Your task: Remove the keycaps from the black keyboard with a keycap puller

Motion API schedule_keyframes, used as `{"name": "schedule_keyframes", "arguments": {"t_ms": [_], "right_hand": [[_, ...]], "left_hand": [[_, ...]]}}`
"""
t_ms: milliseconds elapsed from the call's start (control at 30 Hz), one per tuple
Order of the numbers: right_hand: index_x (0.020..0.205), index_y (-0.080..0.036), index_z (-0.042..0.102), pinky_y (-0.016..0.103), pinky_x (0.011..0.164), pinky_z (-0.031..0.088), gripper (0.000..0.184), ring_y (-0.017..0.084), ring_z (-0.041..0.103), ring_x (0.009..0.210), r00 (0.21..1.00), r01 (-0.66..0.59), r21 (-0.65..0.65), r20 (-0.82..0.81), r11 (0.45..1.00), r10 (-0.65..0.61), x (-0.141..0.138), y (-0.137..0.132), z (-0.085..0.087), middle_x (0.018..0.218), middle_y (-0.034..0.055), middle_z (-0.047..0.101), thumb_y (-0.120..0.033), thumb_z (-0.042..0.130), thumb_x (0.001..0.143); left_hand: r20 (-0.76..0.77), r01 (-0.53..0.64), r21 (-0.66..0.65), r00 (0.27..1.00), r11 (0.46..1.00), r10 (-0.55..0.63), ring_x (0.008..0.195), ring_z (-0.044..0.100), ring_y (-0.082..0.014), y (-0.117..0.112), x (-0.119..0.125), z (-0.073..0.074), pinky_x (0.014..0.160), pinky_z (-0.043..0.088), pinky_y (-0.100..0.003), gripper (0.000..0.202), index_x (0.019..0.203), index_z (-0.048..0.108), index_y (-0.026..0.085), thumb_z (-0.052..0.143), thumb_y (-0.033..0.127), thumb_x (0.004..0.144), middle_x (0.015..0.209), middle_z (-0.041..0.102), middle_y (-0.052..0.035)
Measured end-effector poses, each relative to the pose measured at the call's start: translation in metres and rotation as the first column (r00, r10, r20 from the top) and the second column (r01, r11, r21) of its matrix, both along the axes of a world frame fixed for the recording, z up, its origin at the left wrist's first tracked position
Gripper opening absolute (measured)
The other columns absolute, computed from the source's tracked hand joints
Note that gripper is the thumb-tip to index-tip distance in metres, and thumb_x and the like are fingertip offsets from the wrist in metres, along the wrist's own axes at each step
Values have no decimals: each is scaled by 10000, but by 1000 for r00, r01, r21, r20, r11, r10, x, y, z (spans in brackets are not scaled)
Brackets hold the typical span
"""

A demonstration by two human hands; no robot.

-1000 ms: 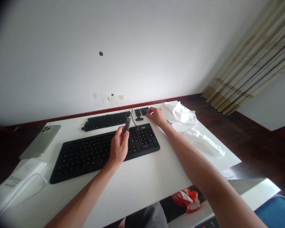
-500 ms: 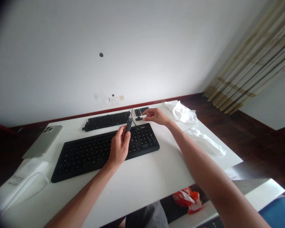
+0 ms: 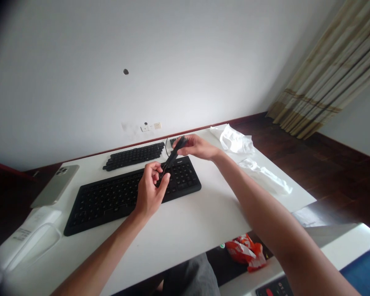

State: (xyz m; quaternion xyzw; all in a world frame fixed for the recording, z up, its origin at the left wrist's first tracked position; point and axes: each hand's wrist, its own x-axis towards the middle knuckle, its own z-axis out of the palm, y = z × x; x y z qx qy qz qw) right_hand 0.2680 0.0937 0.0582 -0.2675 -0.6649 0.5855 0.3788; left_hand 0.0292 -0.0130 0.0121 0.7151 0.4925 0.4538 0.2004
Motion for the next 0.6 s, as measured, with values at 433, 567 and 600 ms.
{"name": "schedule_keyframes", "arguments": {"t_ms": [433,567,600], "right_hand": [[1029,-154,778,248,652,521,342,125,622,716,989,-43,-153,137,987,64,68,10,11,841,32,711,-276,915,741],[1068,-152,781,249,658,513,374,122,616,721,974,-31,-184,214,982,71,77,13,12,870,32,715,-281,911,741],[1067,-153,782,250,657,513,374,123,615,721,970,-24,-199,232,980,71,80,13,11,869,31,712,-283,911,741]], "left_hand": [[-583,207,-46,789,977,-195,1085,602,-284,-13,27,-5,984,516,-462,629,1393,594,216,814,493,872,1166,650,-73],[-604,235,-81,762,969,-235,1068,603,-264,-9,27,-5,978,500,-440,565,1388,619,244,801,459,898,1137,654,-56],[-597,239,-89,765,967,-244,1068,602,-260,-8,27,-5,978,496,-437,561,1390,618,247,801,451,900,1138,657,-53]]}}
